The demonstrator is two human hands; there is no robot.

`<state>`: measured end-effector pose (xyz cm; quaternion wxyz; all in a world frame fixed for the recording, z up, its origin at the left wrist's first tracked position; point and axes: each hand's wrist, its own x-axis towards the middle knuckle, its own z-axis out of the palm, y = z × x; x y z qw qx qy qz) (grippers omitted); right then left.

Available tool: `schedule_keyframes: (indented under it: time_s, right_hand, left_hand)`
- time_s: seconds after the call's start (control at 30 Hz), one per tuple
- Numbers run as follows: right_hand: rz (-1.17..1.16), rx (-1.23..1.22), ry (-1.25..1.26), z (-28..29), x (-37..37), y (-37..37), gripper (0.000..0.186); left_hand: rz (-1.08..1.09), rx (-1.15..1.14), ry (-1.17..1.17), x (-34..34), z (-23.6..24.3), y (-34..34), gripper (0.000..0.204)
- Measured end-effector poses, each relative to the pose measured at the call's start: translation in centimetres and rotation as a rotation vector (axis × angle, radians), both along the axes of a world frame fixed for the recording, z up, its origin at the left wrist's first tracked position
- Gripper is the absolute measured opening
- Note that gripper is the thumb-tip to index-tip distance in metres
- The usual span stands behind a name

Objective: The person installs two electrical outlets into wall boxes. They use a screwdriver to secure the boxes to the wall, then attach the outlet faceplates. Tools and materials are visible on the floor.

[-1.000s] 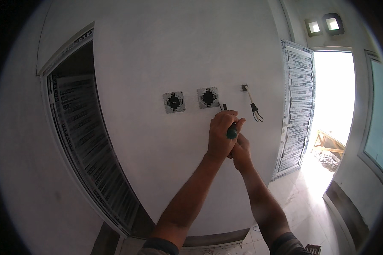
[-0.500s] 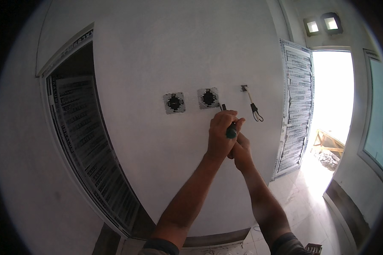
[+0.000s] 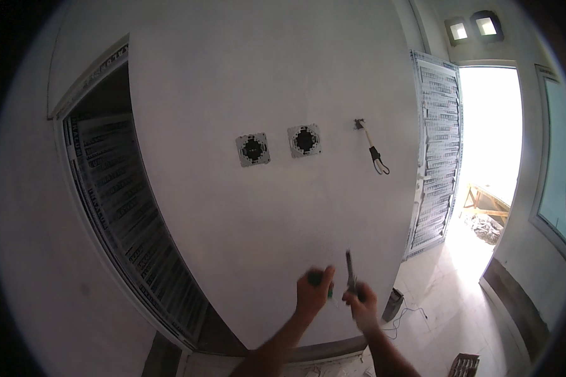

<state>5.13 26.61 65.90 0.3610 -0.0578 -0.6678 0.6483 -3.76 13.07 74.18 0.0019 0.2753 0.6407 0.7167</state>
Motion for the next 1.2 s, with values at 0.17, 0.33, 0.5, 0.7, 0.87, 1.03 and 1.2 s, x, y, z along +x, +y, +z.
schedule_keyframes:
  time_s: [0.17, 0.33, 0.5, 0.7, 0.87, 1.03, 1.2]
  right_hand:
    - [0.108, -0.07, -0.494, -9.8, 4.7, -4.7, 0.04]
    - [0.158, 0.028, -0.815, -16.6, 7.1, -6.6, 0.059]
    - [0.049, 0.375, -0.335, -21.2, 7.2, -10.6, 0.026]
    - [0.408, 0.074, -0.748, -17.5, 10.6, -11.1, 0.062]
    - [0.213, 0.065, -0.979, -19.0, 12.2, -13.5, 0.064]
    - [0.235, -0.053, -0.951, -25.1, 16.2, -15.1, 0.059]
    - [0.072, -0.267, -0.928, -28.6, 20.5, -17.7, 0.057]
  left_hand:
    - [-0.121, -0.331, -0.654, 1.7, -16.0, -3.3, 0.062]
    - [-0.182, -0.16, -1.186, 6.8, -19.5, -5.5, 0.067]
    - [-0.276, -0.215, -1.188, 7.8, -26.4, -7.0, 0.057]
    - [-0.288, -0.055, -1.404, 7.2, -32.0, -9.1, 0.049]
    - [-0.196, -0.171, -1.41, 9.9, -30.3, -10.4, 0.049]
    - [-0.362, -0.327, -1.487, 12.7, -34.1, -12.9, 0.047]
    - [-0.329, -0.44, -1.594, 15.6, -35.8, -13.4, 0.042]
